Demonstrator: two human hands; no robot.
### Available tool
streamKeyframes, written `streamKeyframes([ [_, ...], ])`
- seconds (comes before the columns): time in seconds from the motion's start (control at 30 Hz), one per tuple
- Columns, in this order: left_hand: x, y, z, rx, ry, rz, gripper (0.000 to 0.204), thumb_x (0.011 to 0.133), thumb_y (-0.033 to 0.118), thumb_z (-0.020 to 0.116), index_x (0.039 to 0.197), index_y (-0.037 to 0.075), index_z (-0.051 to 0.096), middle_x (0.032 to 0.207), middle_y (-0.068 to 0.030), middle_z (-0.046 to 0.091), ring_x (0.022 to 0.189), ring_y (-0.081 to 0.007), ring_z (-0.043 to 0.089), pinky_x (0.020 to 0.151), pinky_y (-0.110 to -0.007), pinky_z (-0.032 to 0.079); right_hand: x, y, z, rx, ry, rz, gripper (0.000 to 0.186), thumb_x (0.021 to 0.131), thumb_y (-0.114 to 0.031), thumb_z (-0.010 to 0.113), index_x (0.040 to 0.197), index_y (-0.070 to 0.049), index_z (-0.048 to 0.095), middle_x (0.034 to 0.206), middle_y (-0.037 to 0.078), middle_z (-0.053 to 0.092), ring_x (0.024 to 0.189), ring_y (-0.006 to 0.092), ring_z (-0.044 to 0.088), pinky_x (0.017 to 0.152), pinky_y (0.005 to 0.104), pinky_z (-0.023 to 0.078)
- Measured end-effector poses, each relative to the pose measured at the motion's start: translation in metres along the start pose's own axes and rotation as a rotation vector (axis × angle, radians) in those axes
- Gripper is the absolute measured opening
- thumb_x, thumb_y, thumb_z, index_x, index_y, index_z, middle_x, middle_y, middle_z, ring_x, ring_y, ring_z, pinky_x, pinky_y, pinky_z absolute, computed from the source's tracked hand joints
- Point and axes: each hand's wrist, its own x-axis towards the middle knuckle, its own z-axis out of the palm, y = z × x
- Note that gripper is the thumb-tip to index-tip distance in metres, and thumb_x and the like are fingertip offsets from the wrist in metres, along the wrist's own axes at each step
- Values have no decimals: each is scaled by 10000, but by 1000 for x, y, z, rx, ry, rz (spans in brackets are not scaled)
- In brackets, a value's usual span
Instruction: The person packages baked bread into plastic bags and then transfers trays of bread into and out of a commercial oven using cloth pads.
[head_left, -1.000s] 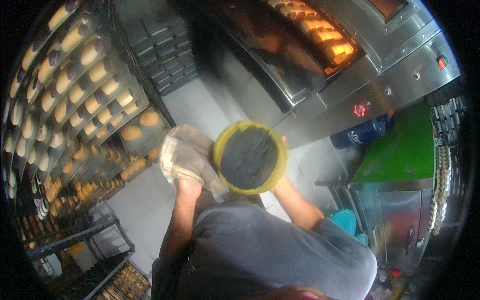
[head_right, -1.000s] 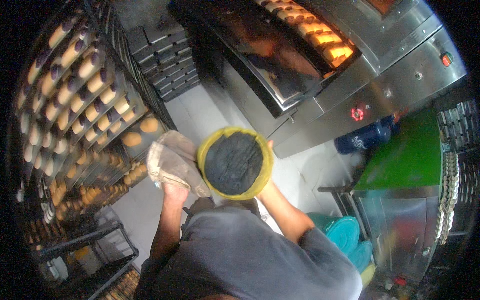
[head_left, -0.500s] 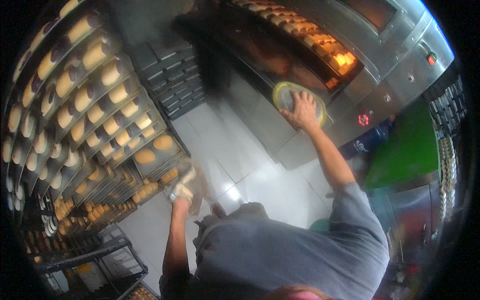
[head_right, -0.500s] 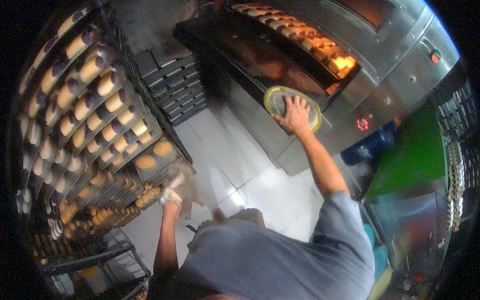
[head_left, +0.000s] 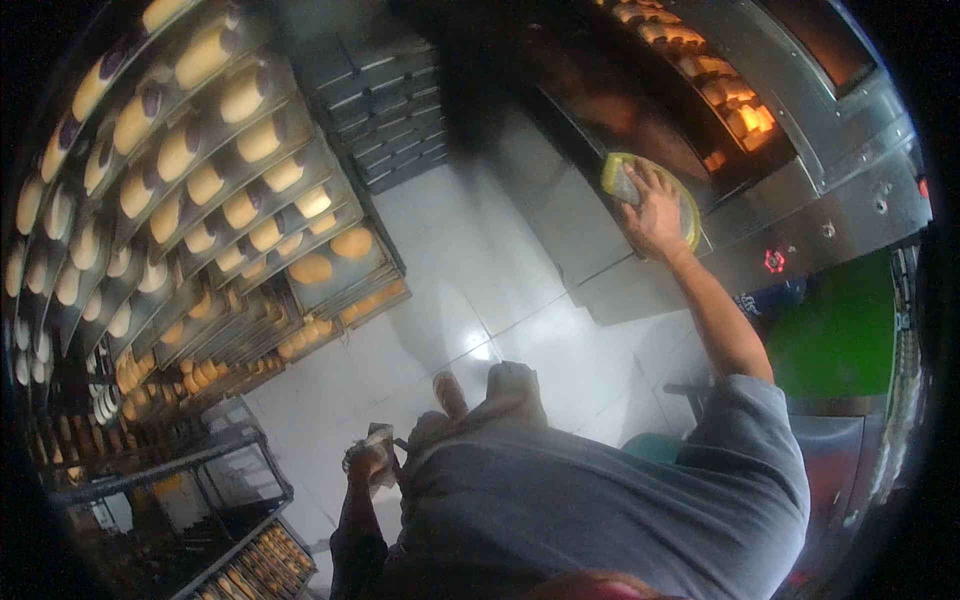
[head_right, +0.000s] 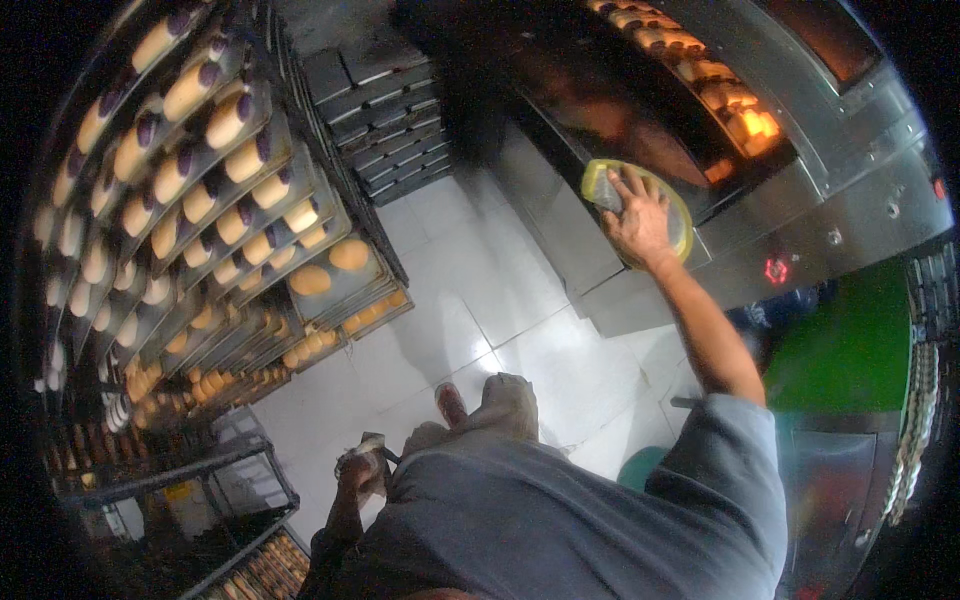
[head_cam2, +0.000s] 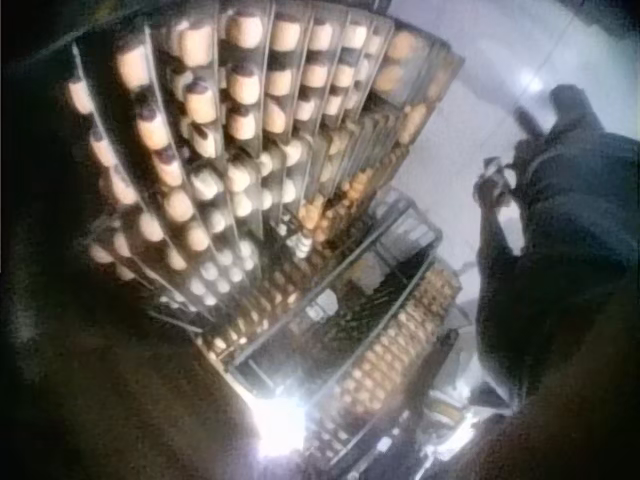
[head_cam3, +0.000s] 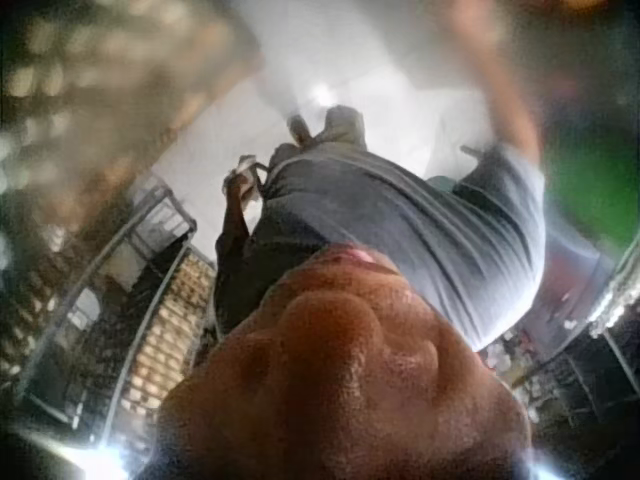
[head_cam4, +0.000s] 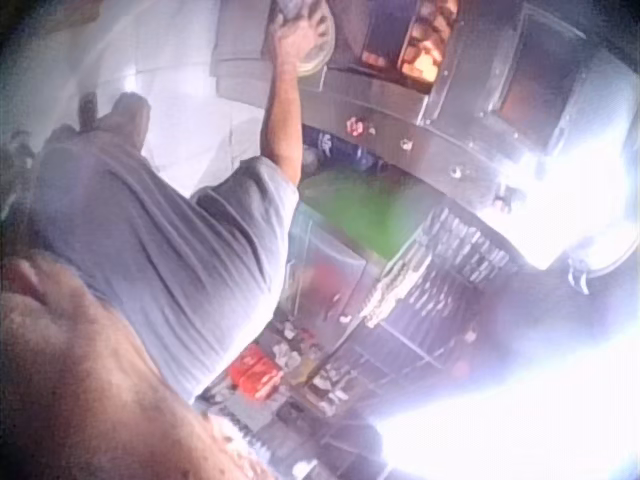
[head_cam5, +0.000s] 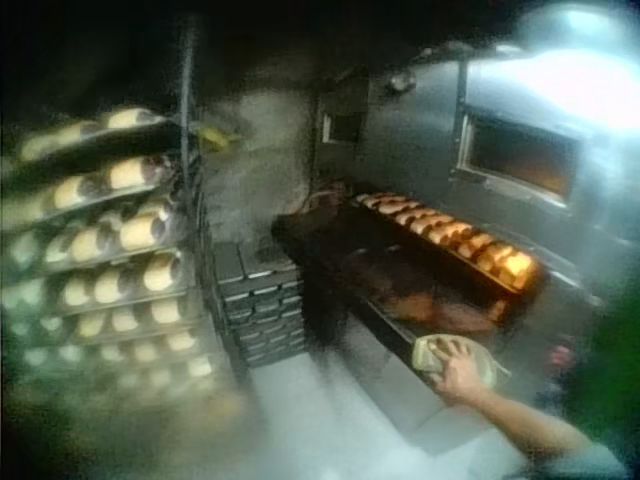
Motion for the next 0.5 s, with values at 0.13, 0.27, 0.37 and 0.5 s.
streamKeyframes([
  [0.13,-36,-30,34,-394,74,-83,396,710,351,672,1013,96,655,999,-148,659,940,-327,632,789,-427,503,3,-3,-2,-1,-29,23,696,796,-217,662,1435,-193,385,1463,130,381,1290,417,381,1082,529,294],
  [0.27,-37,-27,31,-482,52,-90,407,738,354,667,1050,95,635,1046,-138,638,976,-296,611,817,-411,486,5,-3,-2,44,-26,-25,689,767,-172,674,1408,-176,423,1445,124,410,1273,402,406,1065,498,335],
  [0.37,-10,-17,15,-150,-85,-9,429,824,322,625,1171,72,590,1161,-143,604,1085,-280,566,917,-403,442,1,-1,-4,96,9,-96,681,733,-132,686,1376,-152,462,1407,123,455,1246,386,435,1049,475,362],
  [0.5,34,-50,57,18,88,235,353,834,321,589,1039,42,662,1001,-174,664,980,-358,612,865,-458,456,3,-1,-13,155,43,-170,668,683,-96,699,1325,-119,515,1354,111,510,1203,354,475,1033,456,382],
])
